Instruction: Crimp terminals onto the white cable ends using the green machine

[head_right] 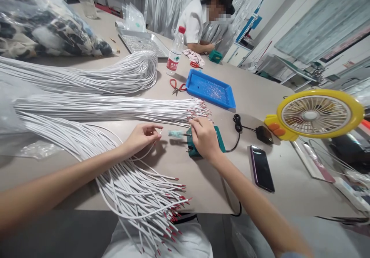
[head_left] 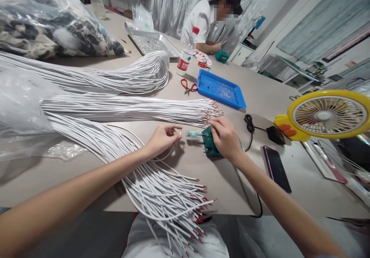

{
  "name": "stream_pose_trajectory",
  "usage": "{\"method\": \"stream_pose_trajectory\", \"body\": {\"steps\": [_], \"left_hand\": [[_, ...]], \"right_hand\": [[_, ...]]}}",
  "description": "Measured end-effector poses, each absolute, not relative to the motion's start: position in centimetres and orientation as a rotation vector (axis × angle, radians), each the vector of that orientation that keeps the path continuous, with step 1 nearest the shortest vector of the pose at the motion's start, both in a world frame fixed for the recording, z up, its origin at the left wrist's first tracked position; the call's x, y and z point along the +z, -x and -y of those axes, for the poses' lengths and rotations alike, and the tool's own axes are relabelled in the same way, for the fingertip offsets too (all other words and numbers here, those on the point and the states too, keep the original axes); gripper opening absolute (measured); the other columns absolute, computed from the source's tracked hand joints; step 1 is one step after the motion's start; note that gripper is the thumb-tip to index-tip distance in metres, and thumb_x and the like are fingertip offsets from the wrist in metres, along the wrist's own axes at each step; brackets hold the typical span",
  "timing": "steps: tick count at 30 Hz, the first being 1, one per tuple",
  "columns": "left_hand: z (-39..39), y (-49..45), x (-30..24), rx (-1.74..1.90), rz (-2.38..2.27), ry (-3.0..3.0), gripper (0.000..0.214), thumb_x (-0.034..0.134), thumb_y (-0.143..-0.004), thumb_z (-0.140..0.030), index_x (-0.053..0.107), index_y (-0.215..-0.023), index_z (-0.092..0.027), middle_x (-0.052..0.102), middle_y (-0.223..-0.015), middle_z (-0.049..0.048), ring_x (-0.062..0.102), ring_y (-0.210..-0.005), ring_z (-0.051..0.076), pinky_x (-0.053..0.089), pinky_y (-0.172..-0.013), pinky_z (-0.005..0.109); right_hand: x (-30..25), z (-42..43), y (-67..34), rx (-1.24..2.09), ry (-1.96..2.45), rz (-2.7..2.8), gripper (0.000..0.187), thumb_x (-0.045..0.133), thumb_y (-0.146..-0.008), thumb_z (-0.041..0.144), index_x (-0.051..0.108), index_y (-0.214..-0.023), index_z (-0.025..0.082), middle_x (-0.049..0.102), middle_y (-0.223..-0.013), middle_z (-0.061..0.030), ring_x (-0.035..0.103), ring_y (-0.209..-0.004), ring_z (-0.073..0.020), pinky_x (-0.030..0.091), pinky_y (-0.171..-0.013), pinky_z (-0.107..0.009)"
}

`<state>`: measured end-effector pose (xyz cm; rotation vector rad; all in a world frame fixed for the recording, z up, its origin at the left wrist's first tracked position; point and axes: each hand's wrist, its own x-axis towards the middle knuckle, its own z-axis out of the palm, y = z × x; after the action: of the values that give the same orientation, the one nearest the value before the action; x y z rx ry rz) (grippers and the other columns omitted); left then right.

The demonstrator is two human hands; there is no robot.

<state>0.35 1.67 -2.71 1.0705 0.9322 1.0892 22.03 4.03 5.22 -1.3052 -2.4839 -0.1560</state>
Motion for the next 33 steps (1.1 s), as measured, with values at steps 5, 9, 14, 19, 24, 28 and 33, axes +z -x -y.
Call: {"method": "stream_pose_trajectory", "body": {"steps": [5,9,14,19,24,28,33], "left_hand": [[-1.3,-0.7,-2.3,1.129,-0.784,-1.010,0.037,0.072,-0.066,-0.027,0.064,-0.096,-0.007,0.057,-0.060,-0.0017,0.050,-0.049,0.007,0.043,-0.051,0.019],[-0.4,-0.7,-2.2,1.186,-0.786,-1.140,0.025,0.065,-0.075,-0.029,0.062,-0.086,-0.008,0.060,-0.069,0.0034,0.054,-0.055,0.009,0.046,-0.055,0.022],[1.4,-0.6,-1.7,1.408,-0.689,-1.931,0.013,0.047,-0.087,-0.016,0.058,-0.091,-0.012,0.057,-0.073,0.0058,0.052,-0.060,0.010,0.043,-0.055,0.021],[2.7,-0.9,-1.2,1.452,-0.586,-2.629,0.014,0.050,-0.084,-0.011,0.055,-0.098,-0.011,0.059,-0.069,0.0066,0.052,-0.058,0.012,0.039,-0.051,0.023],[3.8,-1.4,-1.0,1.342,-0.434,-2.853,0.006,0.054,-0.084,-0.013,0.056,-0.089,-0.012,0.052,-0.056,-0.0001,0.043,-0.044,0.009,0.031,-0.043,0.024],[5.1,-2.1,-1.6,1.231,-0.431,-2.808,0.005,0.055,-0.084,-0.017,0.057,-0.082,-0.014,0.048,-0.052,-0.0023,0.037,-0.039,0.008,0.025,-0.040,0.026],[7.2,-3.1,-1.5,1.036,-0.511,-2.604,0.011,0.050,-0.088,-0.019,0.059,-0.082,-0.015,0.057,-0.059,0.0019,0.051,-0.052,0.010,0.039,-0.051,0.023]], "right_hand": [[2.4,0.1,-18.9,0.457,1.313,1.999,0.018,0.050,-0.086,0.023,0.061,-0.099,0.019,0.065,-0.087,-0.0060,0.061,-0.073,-0.0157,0.050,-0.061,-0.027],[-0.8,1.6,-17.5,0.737,1.308,1.827,0.018,0.050,-0.085,0.026,0.062,-0.097,0.019,0.065,-0.087,-0.0056,0.061,-0.074,-0.0160,0.050,-0.066,-0.029],[-1.7,1.3,-17.6,0.946,1.317,1.855,0.018,0.049,-0.083,0.025,0.064,-0.089,0.018,0.065,-0.078,-0.0037,0.057,-0.064,-0.0142,0.046,-0.059,-0.026],[-1.7,0.7,-17.6,0.983,1.310,1.859,0.018,0.049,-0.082,0.020,0.065,-0.087,0.016,0.066,-0.077,-0.0045,0.058,-0.065,-0.0142,0.047,-0.061,-0.027],[-2.3,0.4,-17.6,1.012,1.242,1.860,0.019,0.048,-0.081,0.018,0.066,-0.084,0.015,0.064,-0.071,-0.0036,0.055,-0.061,-0.0127,0.045,-0.058,-0.026],[-2.5,0.5,-17.3,1.020,1.220,1.848,0.019,0.048,-0.079,0.015,0.067,-0.081,0.013,0.064,-0.069,-0.0036,0.055,-0.061,-0.0126,0.044,-0.059,-0.025],[-2.6,0.8,-17.1,1.063,1.255,1.829,0.020,0.049,-0.077,0.014,0.069,-0.083,0.013,0.065,-0.070,-0.0031,0.055,-0.062,-0.0119,0.044,-0.062,-0.025]]}}
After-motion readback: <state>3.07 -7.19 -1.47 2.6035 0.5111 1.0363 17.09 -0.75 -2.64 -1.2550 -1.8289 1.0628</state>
